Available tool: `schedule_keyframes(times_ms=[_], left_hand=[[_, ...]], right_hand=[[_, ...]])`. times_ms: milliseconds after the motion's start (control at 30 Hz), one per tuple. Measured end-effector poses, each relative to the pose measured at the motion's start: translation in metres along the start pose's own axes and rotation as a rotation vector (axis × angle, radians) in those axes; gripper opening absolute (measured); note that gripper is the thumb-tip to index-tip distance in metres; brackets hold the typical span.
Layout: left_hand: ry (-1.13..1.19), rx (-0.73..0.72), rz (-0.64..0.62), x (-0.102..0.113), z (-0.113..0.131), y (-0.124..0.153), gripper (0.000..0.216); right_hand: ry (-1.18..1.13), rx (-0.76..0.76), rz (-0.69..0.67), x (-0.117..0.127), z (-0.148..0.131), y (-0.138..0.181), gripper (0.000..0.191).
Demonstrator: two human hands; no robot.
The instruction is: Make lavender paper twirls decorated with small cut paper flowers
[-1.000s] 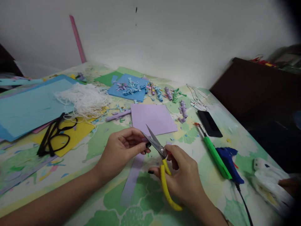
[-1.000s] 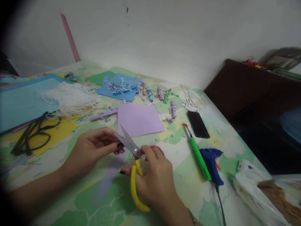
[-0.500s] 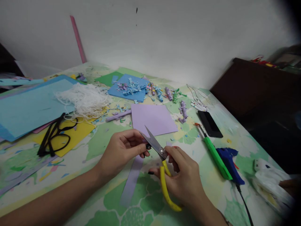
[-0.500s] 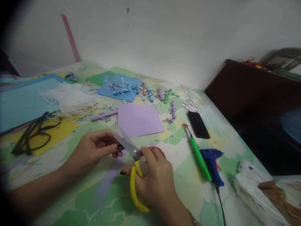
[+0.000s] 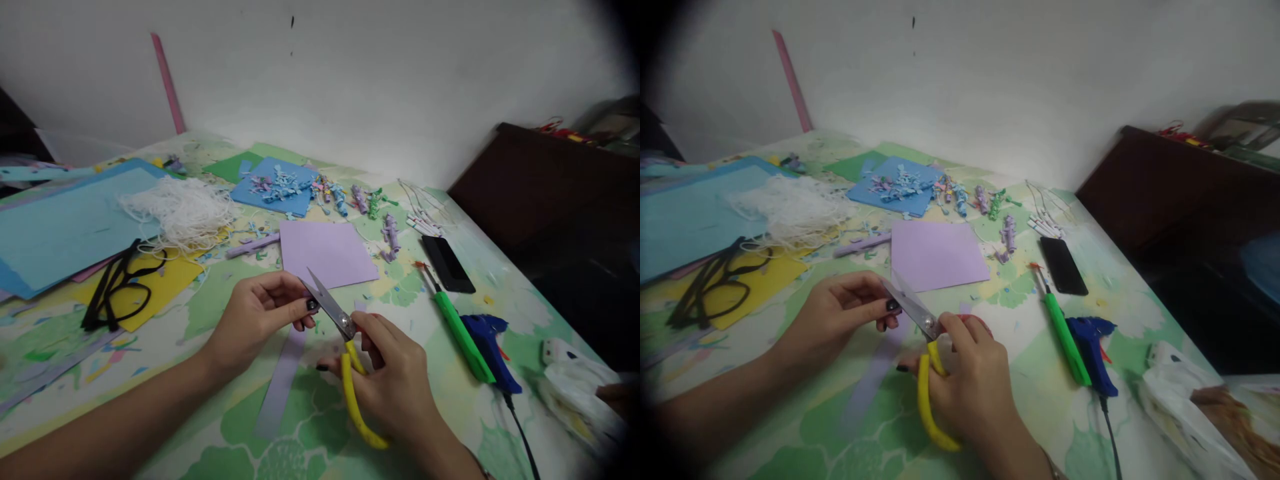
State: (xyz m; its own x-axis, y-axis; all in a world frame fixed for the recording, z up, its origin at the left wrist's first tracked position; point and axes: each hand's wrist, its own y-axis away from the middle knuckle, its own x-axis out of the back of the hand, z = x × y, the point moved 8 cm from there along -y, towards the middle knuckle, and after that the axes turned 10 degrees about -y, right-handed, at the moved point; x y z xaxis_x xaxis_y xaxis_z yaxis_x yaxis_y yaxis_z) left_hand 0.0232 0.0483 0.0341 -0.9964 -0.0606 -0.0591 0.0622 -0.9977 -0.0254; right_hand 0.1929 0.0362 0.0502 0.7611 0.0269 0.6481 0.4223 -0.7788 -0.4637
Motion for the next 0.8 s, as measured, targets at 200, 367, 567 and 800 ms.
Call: schedule_keyframes(times_ms=[200, 367, 567, 800], left_hand=[[0.016, -0.008, 0.04, 0.005, -0.002, -0.002, 0.007], [0.024, -0.019, 0.052, 0.007, -0.002, -0.003, 0.008], [0.033, 0.004, 0.085, 0.011, -0.003, -0.002, 0.011], [0.014, 0.001, 0.094, 0.012, -0.002, -0.004, 0.011]], right_hand=[[0.008, 0.004, -0.005, -0.001, 0.001, 0.0, 0.026], [0.007, 0.006, 0.002, -0.001, 0.001, 0.0, 0.026], [0.002, -0.007, -0.016, -0.001, 0.0, -0.001, 0.024], [0.001, -0.028, -0.019, -0.002, 0.002, 0.0, 0.028]])
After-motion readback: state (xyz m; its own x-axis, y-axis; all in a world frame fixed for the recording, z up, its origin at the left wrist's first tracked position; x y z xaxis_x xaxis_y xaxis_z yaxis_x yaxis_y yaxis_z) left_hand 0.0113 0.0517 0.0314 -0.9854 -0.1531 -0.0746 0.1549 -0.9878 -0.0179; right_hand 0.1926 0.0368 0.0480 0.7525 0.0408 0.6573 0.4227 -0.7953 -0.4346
